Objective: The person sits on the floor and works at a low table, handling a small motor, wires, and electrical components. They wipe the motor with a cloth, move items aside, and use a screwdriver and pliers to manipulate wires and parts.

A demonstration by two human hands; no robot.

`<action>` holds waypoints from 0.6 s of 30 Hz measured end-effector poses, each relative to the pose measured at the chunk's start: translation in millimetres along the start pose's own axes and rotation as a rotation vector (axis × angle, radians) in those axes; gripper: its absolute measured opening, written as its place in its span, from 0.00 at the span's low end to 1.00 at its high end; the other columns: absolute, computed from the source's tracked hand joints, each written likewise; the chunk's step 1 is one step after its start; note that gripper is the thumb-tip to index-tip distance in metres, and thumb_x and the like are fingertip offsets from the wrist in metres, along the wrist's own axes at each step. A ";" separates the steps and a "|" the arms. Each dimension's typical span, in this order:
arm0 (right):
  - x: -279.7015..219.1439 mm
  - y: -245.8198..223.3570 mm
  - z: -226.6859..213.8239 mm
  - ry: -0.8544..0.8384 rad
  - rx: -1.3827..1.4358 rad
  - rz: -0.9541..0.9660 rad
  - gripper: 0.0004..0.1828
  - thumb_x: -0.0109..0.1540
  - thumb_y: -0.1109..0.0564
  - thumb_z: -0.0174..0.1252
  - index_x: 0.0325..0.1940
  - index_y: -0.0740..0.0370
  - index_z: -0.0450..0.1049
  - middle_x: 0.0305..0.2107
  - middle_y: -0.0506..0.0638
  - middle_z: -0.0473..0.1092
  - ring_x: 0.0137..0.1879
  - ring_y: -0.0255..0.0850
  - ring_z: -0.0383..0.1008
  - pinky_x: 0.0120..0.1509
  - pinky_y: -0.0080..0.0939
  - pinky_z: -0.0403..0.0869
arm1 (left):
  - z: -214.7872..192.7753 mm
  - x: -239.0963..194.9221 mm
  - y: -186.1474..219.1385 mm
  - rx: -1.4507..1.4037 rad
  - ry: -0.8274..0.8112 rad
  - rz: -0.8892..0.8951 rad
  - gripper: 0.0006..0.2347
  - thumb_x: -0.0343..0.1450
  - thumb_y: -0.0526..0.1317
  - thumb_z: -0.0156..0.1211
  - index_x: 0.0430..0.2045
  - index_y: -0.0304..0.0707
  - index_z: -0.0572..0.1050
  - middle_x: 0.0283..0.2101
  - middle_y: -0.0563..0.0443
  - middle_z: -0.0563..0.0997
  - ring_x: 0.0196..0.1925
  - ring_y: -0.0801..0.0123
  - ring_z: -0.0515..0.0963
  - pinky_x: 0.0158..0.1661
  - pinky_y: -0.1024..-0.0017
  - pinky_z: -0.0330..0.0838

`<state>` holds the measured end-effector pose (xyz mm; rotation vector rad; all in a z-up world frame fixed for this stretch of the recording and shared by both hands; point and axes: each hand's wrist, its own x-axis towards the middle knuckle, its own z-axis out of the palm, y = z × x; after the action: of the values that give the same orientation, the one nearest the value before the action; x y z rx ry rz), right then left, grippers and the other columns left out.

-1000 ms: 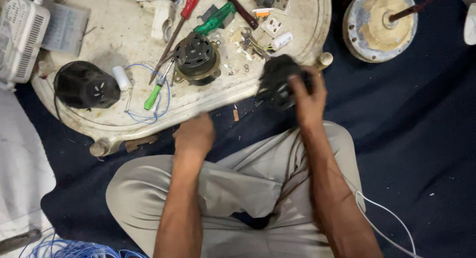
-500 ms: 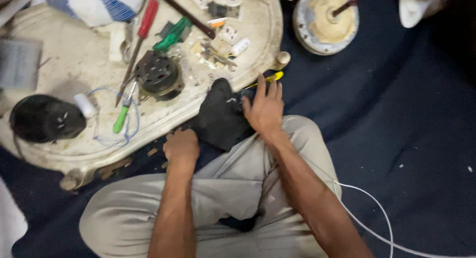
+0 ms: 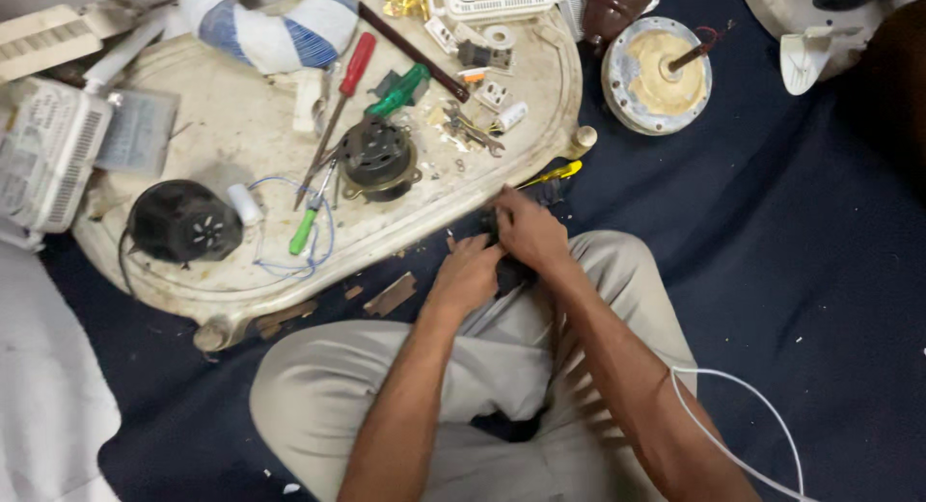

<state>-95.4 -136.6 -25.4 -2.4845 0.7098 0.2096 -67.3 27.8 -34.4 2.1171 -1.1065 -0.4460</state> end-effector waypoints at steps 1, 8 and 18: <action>-5.6 -7.0 2.7 -0.069 -0.101 0.008 0.20 0.64 0.48 0.49 0.58 0.47 0.77 0.71 0.55 0.61 0.60 0.60 0.74 0.65 0.56 0.71 | -0.1 -2.8 -0.7 0.033 -0.061 -0.063 0.12 0.64 0.30 0.55 0.38 0.34 0.81 0.53 0.36 0.77 0.57 0.40 0.74 0.54 0.43 0.70; -12.2 -33.8 48.6 -0.077 -0.404 0.014 0.25 0.64 0.41 0.49 0.58 0.58 0.71 0.63 0.69 0.63 0.58 0.64 0.73 0.57 0.61 0.73 | -17.3 -37.3 -1.7 0.171 -0.172 -0.260 0.08 0.68 0.33 0.55 0.32 0.31 0.82 0.63 0.23 0.67 0.51 0.40 0.79 0.50 0.47 0.75; 23.5 -25.7 92.0 -0.181 -0.574 -0.160 0.28 0.67 0.41 0.53 0.53 0.71 0.73 0.44 0.71 0.76 0.52 0.66 0.78 0.61 0.63 0.74 | -42.7 -48.7 -27.6 0.105 -0.093 -0.446 0.12 0.68 0.33 0.52 0.44 0.31 0.74 0.48 0.33 0.78 0.51 0.40 0.79 0.47 0.45 0.74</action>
<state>-61.9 -78.9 -97.8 -2.9911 0.4078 0.6469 -54.8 96.5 -25.1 2.4622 -0.7115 -0.7109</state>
